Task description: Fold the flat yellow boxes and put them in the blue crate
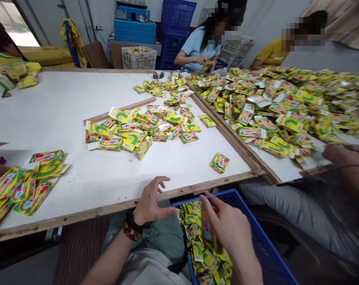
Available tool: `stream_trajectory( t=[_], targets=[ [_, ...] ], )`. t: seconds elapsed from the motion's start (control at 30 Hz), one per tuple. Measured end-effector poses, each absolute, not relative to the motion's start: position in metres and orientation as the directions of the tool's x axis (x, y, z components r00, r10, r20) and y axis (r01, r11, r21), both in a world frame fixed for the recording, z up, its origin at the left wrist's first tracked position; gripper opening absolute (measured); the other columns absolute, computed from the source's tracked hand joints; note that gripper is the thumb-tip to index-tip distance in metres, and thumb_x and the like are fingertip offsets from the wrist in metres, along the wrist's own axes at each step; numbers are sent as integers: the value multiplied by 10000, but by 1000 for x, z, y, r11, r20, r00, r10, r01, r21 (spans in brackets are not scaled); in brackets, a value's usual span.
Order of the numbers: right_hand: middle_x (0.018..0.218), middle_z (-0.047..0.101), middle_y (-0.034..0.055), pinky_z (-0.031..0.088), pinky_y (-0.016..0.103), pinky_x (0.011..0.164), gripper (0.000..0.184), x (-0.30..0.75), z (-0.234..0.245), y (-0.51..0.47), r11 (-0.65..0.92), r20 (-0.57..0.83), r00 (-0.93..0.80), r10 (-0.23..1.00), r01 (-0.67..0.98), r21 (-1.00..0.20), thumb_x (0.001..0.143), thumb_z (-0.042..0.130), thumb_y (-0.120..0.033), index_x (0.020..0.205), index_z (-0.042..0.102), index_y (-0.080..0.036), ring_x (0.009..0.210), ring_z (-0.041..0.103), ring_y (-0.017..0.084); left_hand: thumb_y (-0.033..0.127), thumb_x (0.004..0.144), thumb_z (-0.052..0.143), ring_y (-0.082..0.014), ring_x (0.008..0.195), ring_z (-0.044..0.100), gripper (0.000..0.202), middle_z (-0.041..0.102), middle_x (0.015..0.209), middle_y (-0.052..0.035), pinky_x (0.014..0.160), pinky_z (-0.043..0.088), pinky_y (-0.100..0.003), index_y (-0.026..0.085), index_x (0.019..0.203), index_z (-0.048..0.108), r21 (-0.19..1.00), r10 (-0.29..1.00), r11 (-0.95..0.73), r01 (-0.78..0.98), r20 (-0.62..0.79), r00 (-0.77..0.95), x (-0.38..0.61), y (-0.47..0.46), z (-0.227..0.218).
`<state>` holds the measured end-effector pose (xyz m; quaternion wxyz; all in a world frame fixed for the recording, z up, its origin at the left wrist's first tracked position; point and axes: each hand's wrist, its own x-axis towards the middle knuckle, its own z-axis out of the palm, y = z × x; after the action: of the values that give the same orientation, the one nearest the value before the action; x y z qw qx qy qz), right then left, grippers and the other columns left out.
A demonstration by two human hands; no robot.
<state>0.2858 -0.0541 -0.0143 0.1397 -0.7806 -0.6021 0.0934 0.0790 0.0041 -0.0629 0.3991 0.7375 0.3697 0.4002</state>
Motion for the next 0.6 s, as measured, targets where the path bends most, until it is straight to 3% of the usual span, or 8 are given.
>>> stream_trajectory(
  t=[0.07, 0.1, 0.17, 0.27, 0.33, 0.47, 0.53, 0.6],
  targets=[
    [1200, 642, 240, 515, 465, 737, 550, 319, -19, -40, -375, -6, 377, 926, 918, -132, 875, 475, -523, 1245, 621, -144, 983, 662, 402, 378, 795, 634, -201, 865, 580, 451, 587, 1016, -76, 715, 507, -320, 216, 1182, 469, 886, 883, -391, 248, 285, 373, 80, 5, -64],
    [1365, 505, 266, 485, 482, 831, 607, 333, -24, -26, -405, 13, 409, 913, 908, -106, 879, 481, -499, 1348, 515, -116, 1165, 559, 419, 335, 829, 590, -189, 833, 579, 356, 587, 960, -62, 704, 502, -311, 212, 1148, 490, 880, 886, -392, 269, 283, 367, 81, 5, -64],
    [1478, 292, 330, 393, 491, 972, 792, 356, -35, 11, -506, 40, 517, 855, 849, -153, 869, 505, -499, 1465, 277, -30, 1352, 341, 419, 269, 856, 539, -168, 780, 577, 243, 586, 898, -45, 682, 495, -293, 206, 1089, 521, 865, 886, -403, 300, 287, 364, 83, 5, -65],
    [1353, 403, 407, 309, 580, 998, 915, 375, -45, 69, -641, -41, 658, 752, 715, -279, 847, 521, -525, 1457, 181, 66, 1286, 397, 465, 247, 863, 525, -150, 747, 582, 179, 607, 917, -48, 647, 497, -268, 198, 1033, 546, 871, 899, -396, 291, 302, 318, 83, 5, -65],
    [1231, 518, 390, 319, 609, 967, 891, 372, -44, 92, -621, -52, 645, 763, 708, -337, 837, 538, -476, 1443, 199, 83, 1203, 474, 464, 268, 879, 513, -148, 752, 591, 154, 626, 940, -59, 644, 503, -264, 188, 1001, 565, 891, 920, -362, 273, 294, 260, 83, 6, -65],
    [1179, 593, 215, 440, 451, 934, 886, 316, -43, 77, -333, 64, 421, 905, 795, -507, 811, 568, -390, 1498, 121, -53, 1112, 556, 317, 349, 926, 456, -180, 889, 615, 262, 637, 1064, -104, 740, 523, -307, 177, 1094, 560, 968, 980, -197, 153, 191, 56, 90, 6, -63],
    [1203, 559, 150, 456, 414, 950, 903, 271, -50, 47, -117, 201, 281, 938, 807, -580, 811, 577, -378, 1515, 67, -135, 1119, 538, 269, 385, 902, 504, -213, 1050, 586, 365, 583, 1215, -125, 859, 505, -354, 191, 1212, 488, 982, 986, -169, 82, 170, 6, 97, 4, -60],
    [1205, 527, 166, 472, 458, 937, 823, 227, -59, 13, 190, 466, 174, 868, 750, -634, 847, 559, -343, 1517, 115, -165, 1117, 527, 289, 403, 851, 585, -228, 1134, 549, 487, 540, 1281, -123, 940, 467, -376, 207, 1261, 413, 984, 985, -174, 25, 174, 15, 103, 3, -55]
  ],
)
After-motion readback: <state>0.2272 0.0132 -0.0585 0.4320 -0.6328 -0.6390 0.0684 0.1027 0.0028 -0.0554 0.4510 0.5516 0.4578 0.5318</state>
